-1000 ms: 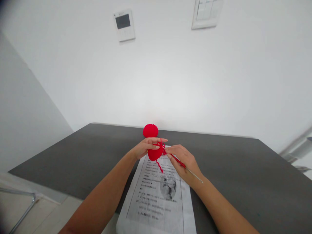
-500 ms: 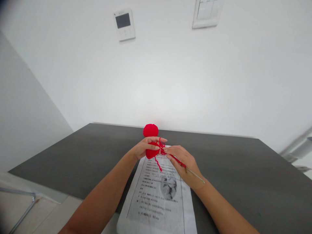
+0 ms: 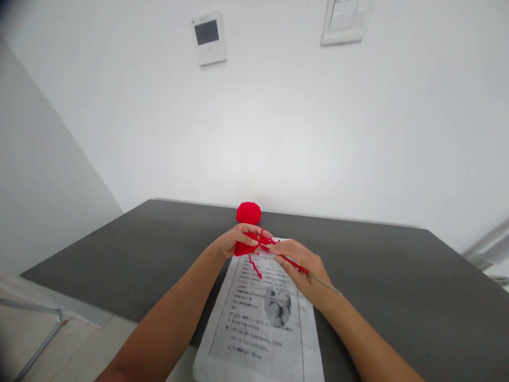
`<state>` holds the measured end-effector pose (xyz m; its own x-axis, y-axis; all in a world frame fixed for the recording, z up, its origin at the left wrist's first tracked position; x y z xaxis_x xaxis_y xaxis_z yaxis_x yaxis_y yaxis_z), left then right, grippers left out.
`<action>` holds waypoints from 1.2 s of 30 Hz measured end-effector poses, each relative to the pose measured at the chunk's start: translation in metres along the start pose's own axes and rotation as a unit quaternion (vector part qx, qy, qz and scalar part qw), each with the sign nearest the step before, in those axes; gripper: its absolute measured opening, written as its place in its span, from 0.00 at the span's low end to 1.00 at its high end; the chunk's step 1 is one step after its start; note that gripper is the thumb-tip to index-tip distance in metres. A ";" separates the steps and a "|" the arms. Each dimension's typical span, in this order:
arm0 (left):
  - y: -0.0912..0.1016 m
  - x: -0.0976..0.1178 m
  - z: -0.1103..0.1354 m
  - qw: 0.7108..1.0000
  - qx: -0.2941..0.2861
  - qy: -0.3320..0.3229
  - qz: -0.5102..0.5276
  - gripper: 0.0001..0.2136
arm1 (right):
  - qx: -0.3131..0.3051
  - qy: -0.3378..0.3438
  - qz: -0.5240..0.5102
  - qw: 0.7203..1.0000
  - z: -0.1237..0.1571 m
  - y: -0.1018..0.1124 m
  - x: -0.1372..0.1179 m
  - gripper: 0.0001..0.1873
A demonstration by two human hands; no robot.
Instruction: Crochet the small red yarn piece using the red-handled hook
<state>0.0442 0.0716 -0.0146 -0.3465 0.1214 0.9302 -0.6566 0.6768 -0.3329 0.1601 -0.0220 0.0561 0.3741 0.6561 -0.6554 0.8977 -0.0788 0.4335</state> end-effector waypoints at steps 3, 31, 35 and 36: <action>0.001 0.000 0.000 1.000 -0.005 -0.003 -0.008 0.19 | 0.011 -0.023 -0.025 0.999 -0.001 0.003 0.004 0.09; -0.003 -0.001 -0.005 0.998 0.051 -0.020 -0.036 0.15 | 0.058 -0.202 -0.116 0.971 0.000 0.010 0.043 0.09; -0.004 -0.002 -0.006 0.998 0.051 -0.021 -0.034 0.16 | 0.059 -0.144 -0.092 0.984 -0.001 0.009 0.033 0.07; -0.004 -0.002 -0.006 0.998 0.049 -0.022 -0.034 0.16 | 0.052 -0.126 -0.082 0.987 -0.002 0.007 0.031 0.07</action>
<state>0.0519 0.0729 -0.0139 -0.3262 0.0451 0.9442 -0.7412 0.6077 -0.2851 0.1777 -0.0012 0.0400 0.2560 0.4599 -0.8503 0.9652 -0.0730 0.2512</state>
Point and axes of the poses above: each hand's wrist, its own z-axis away from the middle knuckle, its own y-axis out of the back of the hand, x = y × z, the point moved 9 cm from there along -z, towards the middle knuckle, and after that the axes turned 13 degrees about -y, right-handed, at the moved point
